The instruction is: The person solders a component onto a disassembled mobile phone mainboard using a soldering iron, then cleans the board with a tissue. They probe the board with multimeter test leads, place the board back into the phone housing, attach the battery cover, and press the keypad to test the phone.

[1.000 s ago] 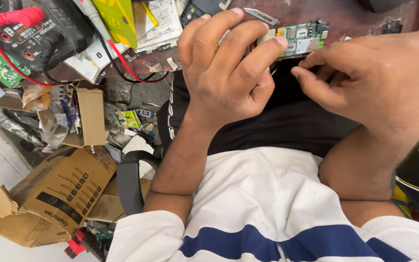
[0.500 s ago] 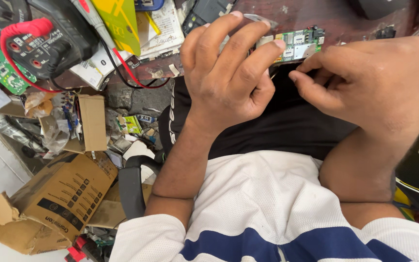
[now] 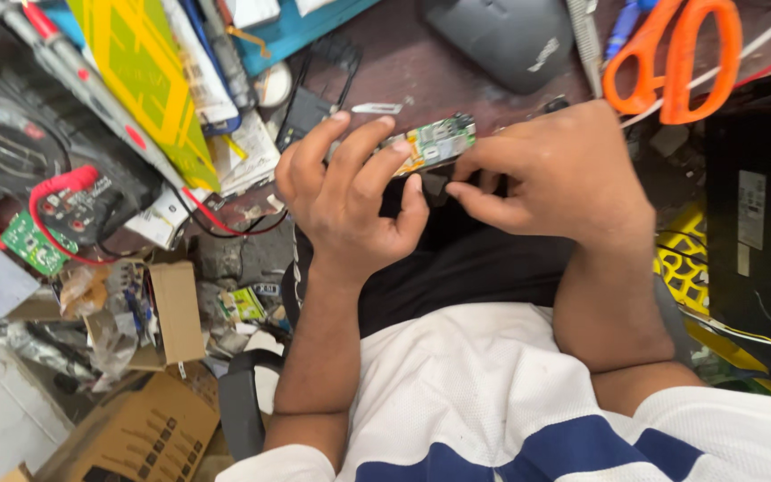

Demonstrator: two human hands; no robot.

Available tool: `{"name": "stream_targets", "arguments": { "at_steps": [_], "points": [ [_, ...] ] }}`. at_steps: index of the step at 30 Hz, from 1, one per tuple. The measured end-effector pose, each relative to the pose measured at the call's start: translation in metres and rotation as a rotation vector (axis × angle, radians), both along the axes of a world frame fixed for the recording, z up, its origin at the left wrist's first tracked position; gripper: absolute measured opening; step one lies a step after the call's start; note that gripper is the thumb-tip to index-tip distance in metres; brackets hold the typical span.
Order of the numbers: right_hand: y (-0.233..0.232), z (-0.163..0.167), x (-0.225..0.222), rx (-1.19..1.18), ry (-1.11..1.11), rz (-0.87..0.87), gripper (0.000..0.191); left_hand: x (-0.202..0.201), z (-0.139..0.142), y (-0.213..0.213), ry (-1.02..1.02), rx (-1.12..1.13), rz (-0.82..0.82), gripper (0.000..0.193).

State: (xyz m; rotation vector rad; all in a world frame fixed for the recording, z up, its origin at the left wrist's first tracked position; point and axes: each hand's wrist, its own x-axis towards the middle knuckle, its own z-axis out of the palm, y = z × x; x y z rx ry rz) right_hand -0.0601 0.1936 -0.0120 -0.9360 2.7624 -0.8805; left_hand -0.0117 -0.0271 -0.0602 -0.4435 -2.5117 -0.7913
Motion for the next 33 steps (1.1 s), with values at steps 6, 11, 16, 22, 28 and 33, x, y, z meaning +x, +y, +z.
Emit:
{"name": "stream_targets", "arguments": {
  "at_steps": [6,11,16,22,28,33],
  "points": [
    [0.002,-0.005,0.004,-0.027,0.031,-0.042,0.014,0.0,0.001,0.006,0.006,-0.045,0.039,0.034],
    [0.002,-0.008,0.006,-0.065,0.055,-0.08,0.016,0.001,0.001,0.01,-0.018,-0.009,0.056,0.038],
    [0.002,-0.013,0.008,-0.095,0.079,-0.099,0.014,0.002,0.002,0.012,-0.008,0.005,0.06,0.041],
    [0.002,-0.018,0.01,-0.118,0.085,-0.135,0.013,0.001,0.002,0.014,-0.007,-0.003,0.059,0.044],
    [0.002,-0.017,0.011,-0.103,0.095,-0.13,0.015,0.002,0.006,0.015,-0.022,-0.008,0.076,0.042],
    [0.0,-0.015,0.01,-0.061,0.12,-0.126,0.017,0.0,0.006,0.014,0.005,-0.001,0.083,0.04]
  ]
}}
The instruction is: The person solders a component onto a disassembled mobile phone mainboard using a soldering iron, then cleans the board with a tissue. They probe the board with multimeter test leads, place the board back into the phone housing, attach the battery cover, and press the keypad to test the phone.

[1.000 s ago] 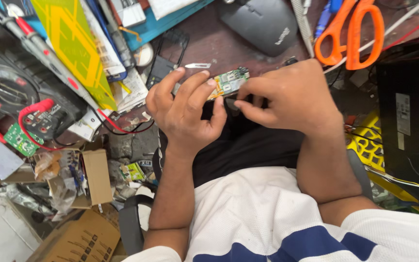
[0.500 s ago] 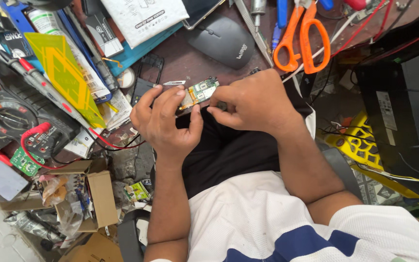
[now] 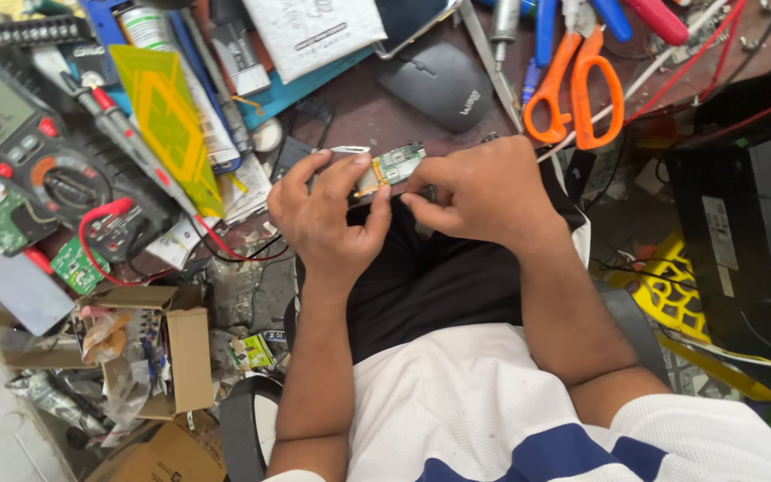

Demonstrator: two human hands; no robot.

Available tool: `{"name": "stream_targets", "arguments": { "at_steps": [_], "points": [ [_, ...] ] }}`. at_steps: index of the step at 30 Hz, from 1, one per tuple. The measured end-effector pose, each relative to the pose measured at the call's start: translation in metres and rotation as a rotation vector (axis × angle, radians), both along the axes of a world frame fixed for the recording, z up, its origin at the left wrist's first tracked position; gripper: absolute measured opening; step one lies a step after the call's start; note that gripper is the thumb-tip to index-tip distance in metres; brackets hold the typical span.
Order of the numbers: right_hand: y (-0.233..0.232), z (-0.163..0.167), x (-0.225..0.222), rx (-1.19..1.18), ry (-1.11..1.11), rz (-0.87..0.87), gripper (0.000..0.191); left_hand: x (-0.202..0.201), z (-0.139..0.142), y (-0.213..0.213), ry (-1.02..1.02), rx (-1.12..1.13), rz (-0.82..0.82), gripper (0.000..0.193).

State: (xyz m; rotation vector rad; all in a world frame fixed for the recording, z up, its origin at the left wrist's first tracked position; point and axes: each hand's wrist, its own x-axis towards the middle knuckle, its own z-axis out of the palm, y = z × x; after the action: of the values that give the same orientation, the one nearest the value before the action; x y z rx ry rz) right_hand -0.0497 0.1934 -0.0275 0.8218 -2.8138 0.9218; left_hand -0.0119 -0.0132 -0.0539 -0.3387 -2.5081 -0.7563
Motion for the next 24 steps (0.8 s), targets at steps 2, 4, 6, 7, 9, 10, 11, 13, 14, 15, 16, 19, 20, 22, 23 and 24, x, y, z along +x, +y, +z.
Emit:
{"name": "stream_targets", "arguments": {
  "at_steps": [2,4,6,7,9,10,11,13,14,15,16,19,20,22,23,24],
  "points": [
    [-0.001,0.001,0.0,-0.006,0.006,0.004,0.018,0.0,0.0,-0.001,0.001,-0.008,0.006,0.04],
    [-0.002,0.002,0.0,-0.021,-0.009,0.007,0.016,0.0,0.001,-0.003,0.007,-0.019,0.012,0.039],
    [-0.004,0.003,0.001,-0.027,-0.02,0.008,0.014,0.0,0.002,-0.004,0.017,-0.033,0.015,0.039],
    [-0.004,0.004,0.001,-0.024,-0.024,0.006,0.014,0.0,0.002,-0.004,0.016,-0.031,0.015,0.038],
    [-0.006,0.006,0.001,-0.012,-0.021,0.002,0.013,0.0,0.003,-0.005,0.014,-0.026,0.016,0.037],
    [-0.007,0.006,0.001,-0.004,-0.013,0.0,0.012,0.0,0.004,-0.006,0.014,-0.02,0.015,0.037],
    [-0.008,0.007,0.001,0.006,-0.007,-0.003,0.012,0.0,0.004,-0.007,0.011,-0.012,0.013,0.037],
    [-0.01,0.008,0.002,0.02,-0.018,-0.008,0.011,0.001,0.004,-0.008,0.005,-0.001,0.009,0.037],
    [-0.011,0.008,0.002,0.027,-0.022,-0.012,0.011,0.001,0.004,-0.009,0.001,0.004,0.006,0.037],
    [-0.011,0.008,0.003,0.028,-0.027,-0.017,0.011,0.002,0.004,-0.01,-0.002,0.007,0.002,0.037],
    [-0.012,0.007,0.003,0.03,-0.032,-0.023,0.011,0.002,0.003,-0.011,-0.003,0.011,0.001,0.037],
    [-0.013,0.005,0.005,0.031,-0.025,-0.037,0.012,0.003,0.003,-0.013,-0.009,0.027,-0.007,0.039],
    [-0.014,0.004,0.005,0.028,-0.021,-0.034,0.013,0.003,0.002,-0.013,-0.013,0.034,-0.007,0.04],
    [-0.016,0.004,0.007,0.053,-0.034,-0.033,0.014,0.005,0.003,-0.017,-0.014,0.044,-0.003,0.042],
    [-0.017,0.004,0.007,0.065,-0.041,-0.031,0.015,0.004,0.003,-0.018,-0.01,0.056,-0.007,0.042],
    [-0.019,0.004,0.008,0.061,-0.052,-0.035,0.015,0.004,0.003,-0.019,-0.003,0.073,-0.014,0.043]
  ]
}}
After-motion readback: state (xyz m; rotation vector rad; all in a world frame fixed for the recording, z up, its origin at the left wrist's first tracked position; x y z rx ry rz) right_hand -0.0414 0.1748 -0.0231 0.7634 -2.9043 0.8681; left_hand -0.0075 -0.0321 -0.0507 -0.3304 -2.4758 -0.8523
